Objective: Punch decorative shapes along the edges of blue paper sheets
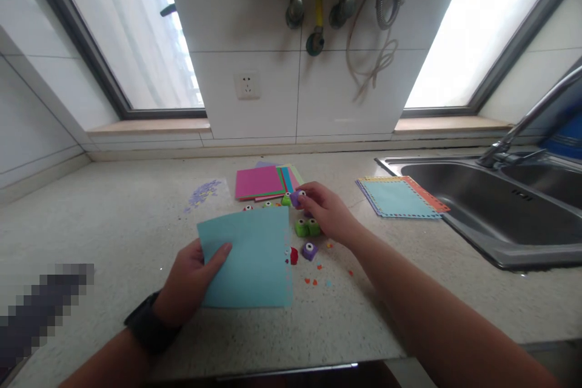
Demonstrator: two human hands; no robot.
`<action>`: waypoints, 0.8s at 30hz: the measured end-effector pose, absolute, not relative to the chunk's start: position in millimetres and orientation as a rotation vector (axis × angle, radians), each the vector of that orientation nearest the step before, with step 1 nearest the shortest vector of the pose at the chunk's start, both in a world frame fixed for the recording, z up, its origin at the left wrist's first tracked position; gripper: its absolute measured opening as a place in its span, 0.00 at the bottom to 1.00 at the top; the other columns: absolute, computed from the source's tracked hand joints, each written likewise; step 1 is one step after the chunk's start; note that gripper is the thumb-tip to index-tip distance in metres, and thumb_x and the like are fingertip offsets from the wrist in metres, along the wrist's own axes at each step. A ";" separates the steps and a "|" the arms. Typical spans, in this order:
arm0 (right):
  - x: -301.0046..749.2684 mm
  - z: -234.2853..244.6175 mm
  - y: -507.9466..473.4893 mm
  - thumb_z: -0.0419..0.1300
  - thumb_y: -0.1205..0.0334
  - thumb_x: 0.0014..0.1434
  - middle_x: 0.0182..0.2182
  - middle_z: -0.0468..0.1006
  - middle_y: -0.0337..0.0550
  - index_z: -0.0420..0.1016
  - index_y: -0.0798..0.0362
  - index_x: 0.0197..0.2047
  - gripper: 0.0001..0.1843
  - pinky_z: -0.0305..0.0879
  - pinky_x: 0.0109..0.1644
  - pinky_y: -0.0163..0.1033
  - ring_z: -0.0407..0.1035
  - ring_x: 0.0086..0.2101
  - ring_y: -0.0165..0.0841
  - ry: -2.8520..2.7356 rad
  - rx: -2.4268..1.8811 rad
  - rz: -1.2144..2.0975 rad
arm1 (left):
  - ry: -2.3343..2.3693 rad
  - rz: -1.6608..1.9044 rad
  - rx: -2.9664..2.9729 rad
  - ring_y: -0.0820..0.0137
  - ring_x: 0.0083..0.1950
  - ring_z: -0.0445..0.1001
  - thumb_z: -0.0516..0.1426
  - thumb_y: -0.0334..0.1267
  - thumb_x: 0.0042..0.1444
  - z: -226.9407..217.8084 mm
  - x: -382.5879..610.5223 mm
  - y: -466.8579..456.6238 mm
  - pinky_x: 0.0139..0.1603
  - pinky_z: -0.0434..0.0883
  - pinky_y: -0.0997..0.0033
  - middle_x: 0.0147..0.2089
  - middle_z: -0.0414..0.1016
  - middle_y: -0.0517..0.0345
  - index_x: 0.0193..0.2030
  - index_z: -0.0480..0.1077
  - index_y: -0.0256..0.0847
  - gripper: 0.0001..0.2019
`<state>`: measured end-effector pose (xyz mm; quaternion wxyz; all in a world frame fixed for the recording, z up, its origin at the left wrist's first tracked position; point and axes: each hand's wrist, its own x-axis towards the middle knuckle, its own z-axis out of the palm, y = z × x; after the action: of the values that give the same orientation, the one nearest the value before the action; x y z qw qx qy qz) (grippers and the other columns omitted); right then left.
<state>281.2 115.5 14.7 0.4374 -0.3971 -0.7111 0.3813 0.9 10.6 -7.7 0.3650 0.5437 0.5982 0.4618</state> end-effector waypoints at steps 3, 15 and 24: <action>282.6 23.1 109.8 0.63 0.52 0.62 0.41 0.78 0.41 0.71 0.46 0.49 0.14 0.72 0.39 0.42 0.77 0.36 0.34 -1.476 -0.752 1.239 | 1.679 1.192 1.712 0.61 0.35 0.81 0.59 0.52 0.58 -8.1 1.8 4.8 0.36 0.77 0.66 0.34 0.83 0.55 0.36 0.77 0.39 0.17; 283.0 40.8 85.3 0.70 0.70 0.55 0.44 0.77 0.38 0.74 0.41 0.52 0.24 0.72 0.48 0.34 0.74 0.43 0.28 -1.439 -0.271 1.238 | 1.809 1.454 2.292 0.67 0.28 0.81 0.55 0.47 0.63 -13.0 -1.7 -3.8 0.35 0.78 0.72 0.32 0.83 0.60 0.38 0.79 0.44 0.13; 285.4 44.3 75.9 0.70 0.74 0.53 0.46 0.74 0.43 0.74 0.45 0.51 0.25 0.70 0.53 0.43 0.72 0.46 0.34 -1.638 -0.203 1.153 | 1.764 1.350 2.309 0.62 0.38 0.84 0.56 0.42 0.63 -18.6 -8.9 -10.1 0.43 0.78 0.69 0.40 0.85 0.59 0.43 0.78 0.49 0.09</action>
<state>285.4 75.9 44.3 0.5345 -0.0854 -0.6877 0.4839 -8.9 -10.1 -18.6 -0.0311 0.7204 0.5502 0.4211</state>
